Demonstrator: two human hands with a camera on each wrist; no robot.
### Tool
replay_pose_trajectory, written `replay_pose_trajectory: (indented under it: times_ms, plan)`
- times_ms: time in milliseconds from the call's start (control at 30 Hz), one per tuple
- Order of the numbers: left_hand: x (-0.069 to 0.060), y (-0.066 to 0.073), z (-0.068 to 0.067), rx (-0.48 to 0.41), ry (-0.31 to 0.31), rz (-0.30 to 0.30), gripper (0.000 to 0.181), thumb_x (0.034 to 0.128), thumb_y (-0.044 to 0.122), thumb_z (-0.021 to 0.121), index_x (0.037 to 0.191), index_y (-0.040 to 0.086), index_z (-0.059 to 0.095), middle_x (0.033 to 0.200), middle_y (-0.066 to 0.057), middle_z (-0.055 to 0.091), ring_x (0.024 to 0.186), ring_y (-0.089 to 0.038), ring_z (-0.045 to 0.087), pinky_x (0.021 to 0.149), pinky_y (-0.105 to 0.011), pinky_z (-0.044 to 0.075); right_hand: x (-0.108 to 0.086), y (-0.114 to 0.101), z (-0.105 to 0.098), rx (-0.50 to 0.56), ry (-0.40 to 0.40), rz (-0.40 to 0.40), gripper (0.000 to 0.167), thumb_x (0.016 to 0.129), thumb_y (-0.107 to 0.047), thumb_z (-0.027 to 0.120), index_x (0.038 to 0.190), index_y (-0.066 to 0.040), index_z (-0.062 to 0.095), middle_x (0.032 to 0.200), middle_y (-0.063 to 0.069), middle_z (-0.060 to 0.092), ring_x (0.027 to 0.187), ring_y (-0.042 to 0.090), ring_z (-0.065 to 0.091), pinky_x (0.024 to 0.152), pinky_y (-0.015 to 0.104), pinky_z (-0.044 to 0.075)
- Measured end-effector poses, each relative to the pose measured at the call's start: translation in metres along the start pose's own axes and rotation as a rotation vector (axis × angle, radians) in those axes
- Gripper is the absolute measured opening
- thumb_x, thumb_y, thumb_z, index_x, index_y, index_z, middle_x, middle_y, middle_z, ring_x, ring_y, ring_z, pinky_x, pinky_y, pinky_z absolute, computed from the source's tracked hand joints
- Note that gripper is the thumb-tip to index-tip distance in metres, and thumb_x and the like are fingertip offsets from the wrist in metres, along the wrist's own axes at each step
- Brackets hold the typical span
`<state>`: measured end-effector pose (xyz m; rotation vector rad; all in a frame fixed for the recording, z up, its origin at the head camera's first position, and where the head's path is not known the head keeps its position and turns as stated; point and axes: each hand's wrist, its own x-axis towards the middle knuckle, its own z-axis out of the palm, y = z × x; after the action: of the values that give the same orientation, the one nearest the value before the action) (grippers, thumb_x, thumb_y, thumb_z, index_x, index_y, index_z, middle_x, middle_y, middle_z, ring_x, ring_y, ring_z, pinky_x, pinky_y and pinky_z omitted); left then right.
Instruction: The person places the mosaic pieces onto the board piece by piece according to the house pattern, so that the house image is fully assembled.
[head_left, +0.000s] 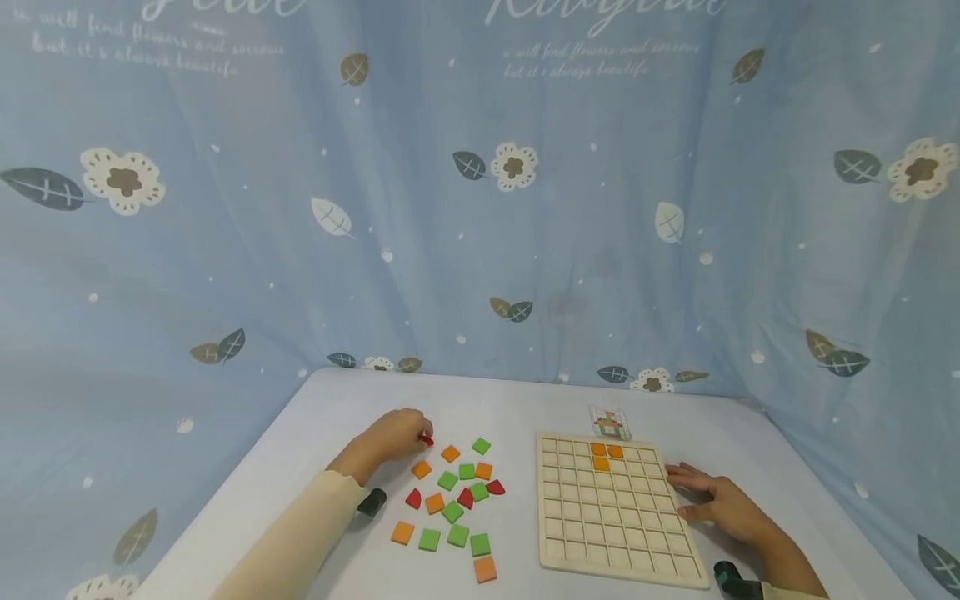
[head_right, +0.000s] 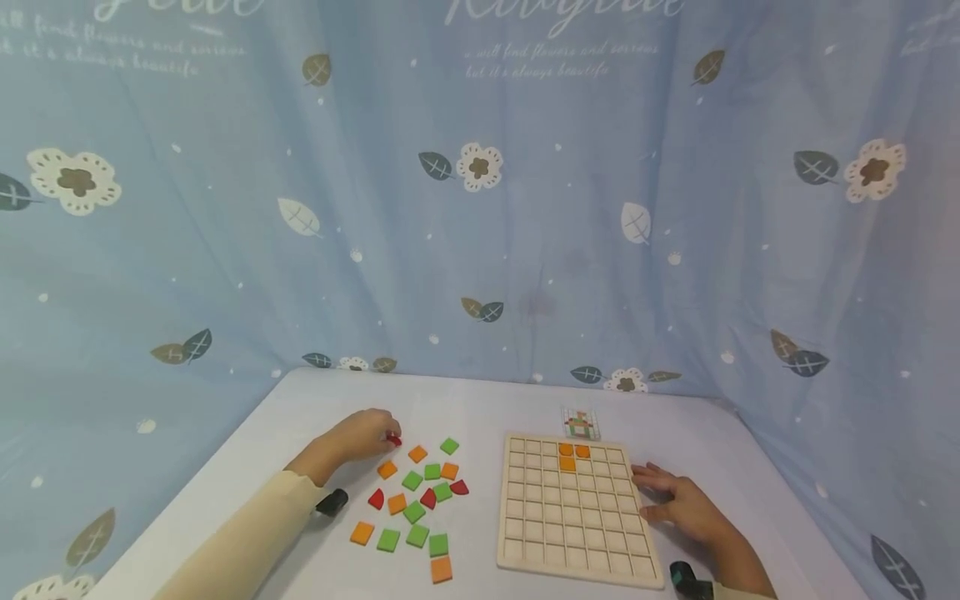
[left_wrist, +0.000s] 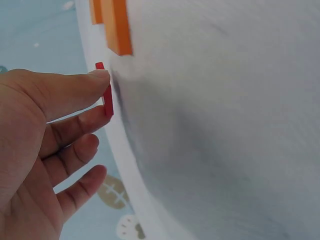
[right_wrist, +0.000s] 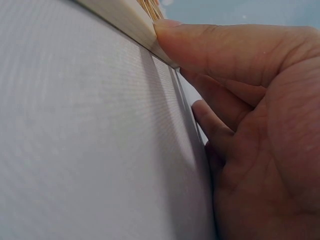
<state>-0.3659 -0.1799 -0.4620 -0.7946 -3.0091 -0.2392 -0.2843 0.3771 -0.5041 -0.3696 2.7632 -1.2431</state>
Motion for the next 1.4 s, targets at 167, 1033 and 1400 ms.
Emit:
replay_pose_trajectory:
  times_ms: [167,1033,1400]
  plan:
    - [0.008,0.009,-0.002,0.016,-0.001,0.041,0.008,0.0844,0.015,0.076,0.092,0.017,0.074,0.081,0.010,0.060,0.073,-0.009,0.052,0.075,-0.032,0.050,-0.001,0.000,-0.002,-0.022,0.011,0.012,0.064,0.070,-0.023,0.082,0.124,0.005,0.063,0.142,0.023,0.045,0.137,0.051,0.021,0.105,0.067,0.016]
    - [0.042,0.092,-0.001,0.027,0.005,0.267,0.013,0.0882,0.020,0.073,0.101,0.019,0.075,0.093,0.010,0.063,0.085,-0.007,0.058,0.084,-0.026,0.049,0.001,0.000,0.003,-0.002,0.016,0.030,0.065,0.067,-0.020,0.084,0.123,0.005,0.064,0.142,0.022,0.046,0.137,0.049,0.021,0.106,0.066,0.015]
    - [0.058,0.128,0.006,0.050,-0.012,0.348,0.013,0.0887,0.022,0.073,0.101,0.019,0.074,0.090,0.011,0.061,0.081,-0.004,0.055,0.079,-0.020,0.047,0.000,-0.002,0.003,0.021,0.018,0.023,0.065,0.067,-0.020,0.084,0.123,0.005,0.064,0.142,0.022,0.046,0.138,0.049,0.020,0.105,0.067,0.013]
